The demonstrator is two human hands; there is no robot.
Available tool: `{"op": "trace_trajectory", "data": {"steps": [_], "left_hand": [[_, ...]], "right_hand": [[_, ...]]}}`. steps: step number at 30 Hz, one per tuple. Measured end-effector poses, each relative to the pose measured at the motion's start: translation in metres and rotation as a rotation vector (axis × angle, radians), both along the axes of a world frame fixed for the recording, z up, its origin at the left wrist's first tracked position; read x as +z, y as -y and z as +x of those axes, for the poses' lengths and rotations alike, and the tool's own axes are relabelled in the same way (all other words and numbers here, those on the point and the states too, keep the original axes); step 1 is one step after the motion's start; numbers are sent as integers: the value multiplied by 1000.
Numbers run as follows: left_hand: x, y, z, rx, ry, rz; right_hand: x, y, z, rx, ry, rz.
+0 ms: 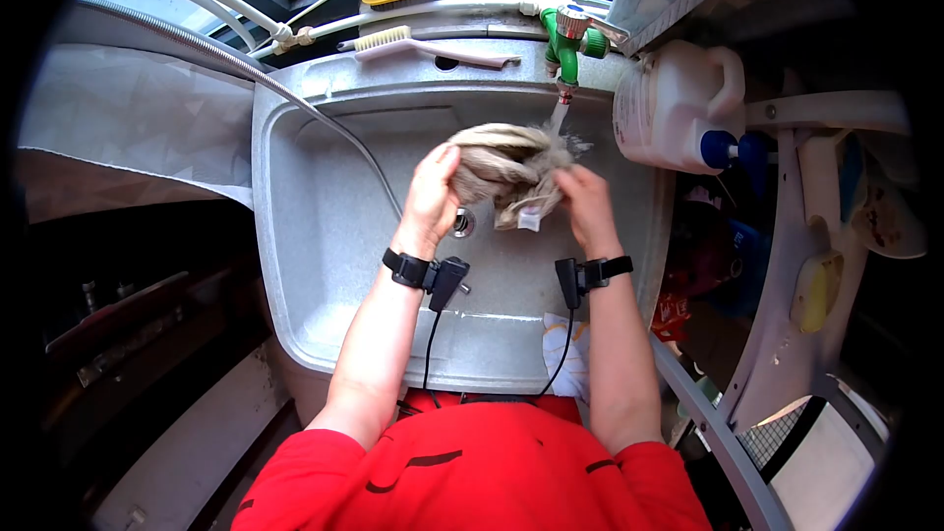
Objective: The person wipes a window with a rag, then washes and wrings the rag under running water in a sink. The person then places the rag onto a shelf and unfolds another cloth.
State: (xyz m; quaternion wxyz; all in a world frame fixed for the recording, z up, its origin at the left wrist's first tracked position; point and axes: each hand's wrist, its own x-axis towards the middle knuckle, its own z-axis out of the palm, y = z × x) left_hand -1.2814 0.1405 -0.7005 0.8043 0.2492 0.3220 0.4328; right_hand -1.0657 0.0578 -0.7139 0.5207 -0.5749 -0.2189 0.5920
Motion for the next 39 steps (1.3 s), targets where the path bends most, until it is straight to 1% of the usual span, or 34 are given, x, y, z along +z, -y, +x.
{"op": "trace_trajectory", "data": {"steps": [2,3,4,5,6,7,8,9,10,11,12,13,14,15,17,18,19,21,22,23,24,25,26,28,29,30,31,33,34,35,37,38,39], "left_hand": [[-10,-10,-14,118,22,13],[-16,-14,-20,124,44,-31],[-33,-14,-22,127,-26,-34],[-41,-15,-21,129,-97,-36],[-48,-13,-21,45,-461,41],[-50,-11,-20,-40,-823,120],[-66,-12,-22,-78,-1025,157],[-82,-7,-21,-66,-1270,283],[-80,-6,-17,-108,-1351,397],[-79,-3,-13,-152,-1430,506],[-79,-1,-8,-155,-1428,499],[-82,-1,-2,-200,-1366,520],[-84,-1,6,-243,-1302,542],[-85,-1,15,-239,-1298,541],[-100,0,34,-228,-1298,339],[-123,3,45,-252,-1249,290],[-116,9,53,-329,-1094,368],[-88,20,68,-405,-694,165],[-65,27,69,-378,-537,80],[-41,35,68,-352,-381,-7],[-23,43,63,-335,-269,-23],[-4,49,53,-369,-179,-54],[7,56,46,-370,-213,40],[14,65,37,-364,-300,197],[13,66,38,-273,-382,423],[12,67,44,-191,-509,523],[16,67,51,-106,-635,620],[21,60,58,-130,-840,757],[0,50,60,-61,-904,772],[-3,44,65,35,-870,609],[-7,29,70,37,-795,279],[-39,19,70,-28,-536,58],[-69,11,68,-89,-271,-152]], "right_hand": [[-2,5,10,-306,-221,97],[1,7,11,-463,-334,140],[-10,11,14,-466,-335,139],[-26,15,17,-448,-315,106],[-41,19,21,-429,-295,73],[-41,20,21,-430,-296,73],[-41,20,19,-380,-134,-216],[-40,20,18,-323,31,-500],[-41,22,16,-249,92,-492],[-43,23,17,-249,93,-493],[-45,26,16,-236,105,-492],[-41,26,12,-224,118,-489],[-41,26,9,-177,62,-494],[-39,24,6,-176,67,-493],[-37,19,-4,-173,-25,-500],[-44,16,-6,-130,-54,-503],[-43,15,-10,-128,-53,-504],[-40,10,-15,-117,-154,-521],[-39,13,-11,-95,-237,-482],[-43,14,-6,-98,-242,-486],[-48,14,-1,-125,-439,-410],[-51,17,1,-153,-634,-331],[-35,11,-10,-265,-660,-139],[-38,6,-17,-292,-631,-106],[-41,3,-19,-315,-600,-73],[-42,5,-22,-379,-659,-8],[-43,7,-28,-379,-664,-9],[-45,8,-43,-431,-916,130],[-17,2,-59,-542,-535,22],[-7,-3,-69,-625,-443,-17],[-3,-2,-67,-532,-361,5],[-1,0,-65,-530,-362,-1],[3,0,-61,-433,-379,-2]]}}
